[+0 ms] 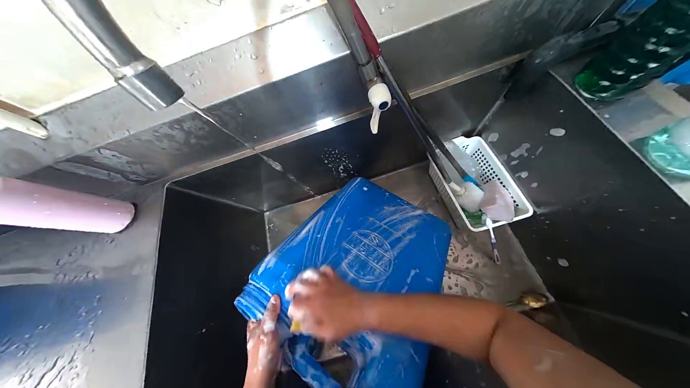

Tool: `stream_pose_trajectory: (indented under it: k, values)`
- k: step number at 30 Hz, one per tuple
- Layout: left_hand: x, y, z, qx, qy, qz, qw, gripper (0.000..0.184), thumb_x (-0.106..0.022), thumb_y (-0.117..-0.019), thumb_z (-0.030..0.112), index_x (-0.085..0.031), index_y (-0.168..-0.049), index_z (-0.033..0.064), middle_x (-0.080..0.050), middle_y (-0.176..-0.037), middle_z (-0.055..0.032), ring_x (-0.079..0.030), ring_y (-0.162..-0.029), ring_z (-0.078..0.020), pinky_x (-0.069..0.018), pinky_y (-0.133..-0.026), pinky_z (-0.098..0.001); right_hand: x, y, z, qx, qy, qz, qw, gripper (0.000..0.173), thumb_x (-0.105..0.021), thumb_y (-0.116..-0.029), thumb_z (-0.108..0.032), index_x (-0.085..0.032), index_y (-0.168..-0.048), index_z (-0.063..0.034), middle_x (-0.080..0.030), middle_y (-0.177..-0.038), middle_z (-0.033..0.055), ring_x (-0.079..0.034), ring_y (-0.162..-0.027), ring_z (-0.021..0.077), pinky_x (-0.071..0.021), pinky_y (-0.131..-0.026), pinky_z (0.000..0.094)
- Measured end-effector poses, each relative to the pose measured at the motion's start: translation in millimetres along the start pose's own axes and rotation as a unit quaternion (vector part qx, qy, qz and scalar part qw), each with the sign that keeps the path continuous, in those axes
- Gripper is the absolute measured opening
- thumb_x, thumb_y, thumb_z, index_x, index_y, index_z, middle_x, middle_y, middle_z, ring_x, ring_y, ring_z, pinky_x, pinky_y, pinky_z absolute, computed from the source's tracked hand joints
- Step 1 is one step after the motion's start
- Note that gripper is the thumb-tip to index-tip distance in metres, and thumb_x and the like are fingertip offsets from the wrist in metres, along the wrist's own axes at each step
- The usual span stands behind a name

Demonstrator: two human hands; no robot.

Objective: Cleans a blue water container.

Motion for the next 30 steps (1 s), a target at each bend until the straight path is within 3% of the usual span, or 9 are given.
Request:
stream_pose_trajectory:
  k: [6, 9, 13, 16, 19, 21, 25, 27, 30]
  values:
    - [-4.7, -4.3, 3.2, 0.013, -0.002, 0.008, 1.000, 0.028, -0.049, -0.1012, 0.015, -0.048, -0.123, -0.0021, -0.065, -0.085, 0.0069, -0.067, -0.074, 0.0030, -0.0588, -0.071, -0.0189, 104.8, 63.6, 290.2, -0.534, 0.006, 0.075, 0.842, 0.054, -0.041, -0.1110, -0.027, -0.036, -0.153, 0.0062, -0.050, -0.146, 0.0343, -0.050, -0.136, 0.0481, -0.0391, -0.112, 0.0614]
    - [-8.5, -2.5, 7.6, 0.014, -0.002, 0.002, 1.000, 0.028, -0.051, -0.1000, 0.014, -0.049, -0.122, -0.0033, -0.065, -0.085, 0.0054, -0.066, -0.073, 0.0036, -0.0578, -0.070, -0.0175, 59.9, 26.4, 162.1, -0.350, 0.055, 0.048, 0.934, 0.048, -0.047, -0.1074, -0.025, -0.051, -0.142, 0.0089, -0.056, -0.141, 0.0299, -0.052, -0.135, 0.0424, -0.0397, -0.114, 0.0567]
    - [2.8, 8.6, 6.7, -0.043, -0.025, -0.068, 0.996, 0.034, -0.043, -0.0973, 0.004, -0.042, -0.126, -0.0142, -0.058, -0.098, -0.0010, -0.059, -0.089, 0.0035, -0.0508, -0.084, -0.0174, -7.1, -22.4, -23.1, 0.022, 0.017, 0.014, 1.000, 0.032, -0.066, -0.0960, -0.017, -0.073, -0.127, -0.0150, -0.061, -0.143, 0.0178, -0.049, -0.141, 0.0406, -0.0372, -0.113, 0.0636]
    - [14.4, 19.3, 8.3, -0.043, -0.039, -0.087, 0.994, 0.017, -0.048, -0.0953, 0.006, -0.055, -0.110, 0.0025, -0.071, -0.082, 0.0129, -0.068, -0.077, 0.0059, -0.0594, -0.075, -0.0172, 45.2, -34.9, 128.2, -0.189, 0.024, -0.012, 0.982, 0.037, -0.054, -0.1053, -0.017, -0.061, -0.135, 0.0028, -0.061, -0.139, 0.0242, -0.056, -0.132, 0.0388, -0.0414, -0.111, 0.0587]
    - [26.3, 38.1, -13.2, -0.070, -0.196, -0.210, 0.955, 0.046, -0.057, -0.0967, 0.010, -0.048, -0.130, -0.0207, -0.067, -0.115, -0.0176, -0.063, -0.106, -0.0032, -0.0492, -0.099, -0.0213, 75.4, 24.4, 285.7, -0.426, 0.030, -0.052, 0.903, 0.047, -0.040, -0.1117, -0.025, -0.050, -0.146, 0.0047, -0.049, -0.150, 0.0298, -0.044, -0.142, 0.0471, -0.0324, -0.115, 0.0648]
    - [26.7, 37.8, -24.5, -0.092, -0.244, -0.237, 0.936, 0.051, -0.056, -0.0973, 0.013, -0.046, -0.132, -0.0232, -0.064, -0.119, -0.0255, -0.061, -0.110, -0.0025, -0.0464, -0.101, -0.0187, 60.1, 47.5, 242.6, -0.384, 0.041, -0.019, 0.922, 0.046, -0.046, -0.1089, -0.023, -0.051, -0.144, 0.0068, -0.051, -0.146, 0.0311, -0.047, -0.138, 0.0470, -0.0356, -0.114, 0.0639]
    - [25.1, 36.7, -19.7, -0.074, -0.233, -0.252, 0.936, 0.044, -0.053, -0.0965, 0.009, -0.047, -0.126, -0.0242, -0.065, -0.109, -0.0165, -0.059, -0.100, 0.0076, -0.0468, -0.094, -0.0123, 21.3, 110.8, 13.2, -0.029, 0.009, 0.078, 0.997, 0.030, -0.062, -0.0964, -0.011, -0.072, -0.123, -0.0016, -0.066, -0.133, 0.0206, -0.059, -0.131, 0.0376, -0.0455, -0.110, 0.0547]
    - [24.9, 32.0, -25.7, -0.089, -0.200, -0.257, 0.941, 0.043, -0.053, -0.0965, 0.010, -0.047, -0.122, -0.0242, -0.065, -0.104, -0.0078, -0.058, -0.097, 0.0125, -0.0476, -0.093, -0.0106, 35.1, 138.7, 51.0, -0.058, -0.024, 0.134, 0.989, 0.024, -0.061, -0.0973, -0.012, -0.072, -0.114, 0.0001, -0.071, -0.120, 0.0179, -0.065, -0.119, 0.0316, -0.0490, -0.106, 0.0480]
    - [32.7, 19.6, -50.3, -0.085, -0.108, -0.224, 0.965, 0.030, -0.056, -0.0914, 0.009, -0.052, -0.117, -0.0059, -0.067, -0.092, 0.0144, -0.063, -0.087, 0.0117, -0.0538, -0.085, -0.0133, 77.8, 161.2, 261.6, -0.385, -0.115, 0.120, 0.908, 0.042, -0.043, -0.1101, -0.021, -0.058, -0.136, 0.0085, -0.060, -0.133, 0.0314, -0.058, -0.127, 0.0402, -0.0422, -0.111, 0.0527]
Point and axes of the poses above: each hand's wrist, its own y-axis away from the middle knuckle, its own x-axis out of the back of the hand, z = x × y, the point moved 7 cm from there along -y, towards the middle knuckle
